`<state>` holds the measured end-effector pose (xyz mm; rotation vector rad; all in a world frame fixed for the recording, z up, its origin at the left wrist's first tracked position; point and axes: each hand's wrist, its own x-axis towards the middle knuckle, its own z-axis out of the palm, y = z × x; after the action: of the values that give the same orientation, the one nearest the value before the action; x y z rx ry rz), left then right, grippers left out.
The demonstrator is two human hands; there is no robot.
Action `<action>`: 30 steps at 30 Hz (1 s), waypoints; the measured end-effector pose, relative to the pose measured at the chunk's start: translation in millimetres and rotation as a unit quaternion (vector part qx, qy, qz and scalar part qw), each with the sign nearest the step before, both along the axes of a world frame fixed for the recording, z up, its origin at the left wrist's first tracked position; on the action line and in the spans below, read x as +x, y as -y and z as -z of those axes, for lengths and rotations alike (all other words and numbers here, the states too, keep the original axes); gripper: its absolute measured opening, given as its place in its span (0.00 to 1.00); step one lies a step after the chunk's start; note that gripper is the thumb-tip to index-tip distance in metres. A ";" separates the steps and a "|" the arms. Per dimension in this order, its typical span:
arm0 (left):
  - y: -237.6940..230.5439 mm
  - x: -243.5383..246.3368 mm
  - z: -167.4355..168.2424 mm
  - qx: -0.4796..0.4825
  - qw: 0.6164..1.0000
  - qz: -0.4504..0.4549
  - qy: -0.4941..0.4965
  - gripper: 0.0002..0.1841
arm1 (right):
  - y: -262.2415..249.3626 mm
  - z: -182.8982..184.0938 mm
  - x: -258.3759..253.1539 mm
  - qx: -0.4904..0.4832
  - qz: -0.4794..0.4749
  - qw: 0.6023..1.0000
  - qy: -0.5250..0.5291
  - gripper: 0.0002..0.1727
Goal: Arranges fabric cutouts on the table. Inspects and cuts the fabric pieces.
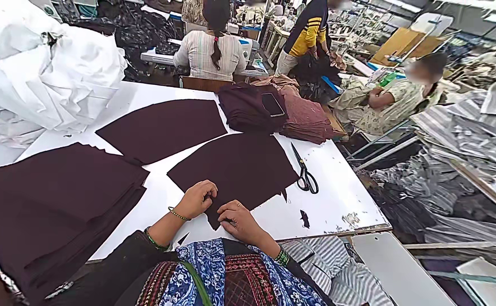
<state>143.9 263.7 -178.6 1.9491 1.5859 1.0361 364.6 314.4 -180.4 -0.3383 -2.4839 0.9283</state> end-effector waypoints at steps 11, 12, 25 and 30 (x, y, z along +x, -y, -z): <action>32.1 16.2 17.2 0.143 0.989 0.026 -0.038 0.19 | -1.1 5.9 2.9 -0.042 0.063 0.994 -0.081 0.11; 32.6 16.8 19.1 0.144 0.988 0.032 -0.049 0.13 | -1.2 6.6 2.7 -0.041 0.063 0.993 -0.086 0.11; 30.2 11.2 11.4 0.102 0.992 0.062 -0.035 0.11 | -4.3 9.6 3.3 -0.093 0.034 0.988 -0.115 0.18; 28.6 10.3 12.8 0.098 0.992 0.069 -0.043 0.11 | -3.9 7.7 4.2 -0.113 0.030 0.988 -0.101 0.16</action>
<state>154.1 235.1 -191.4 2.2266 1.4144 1.1002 368.8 318.3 -188.1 -0.3704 -2.1780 1.1618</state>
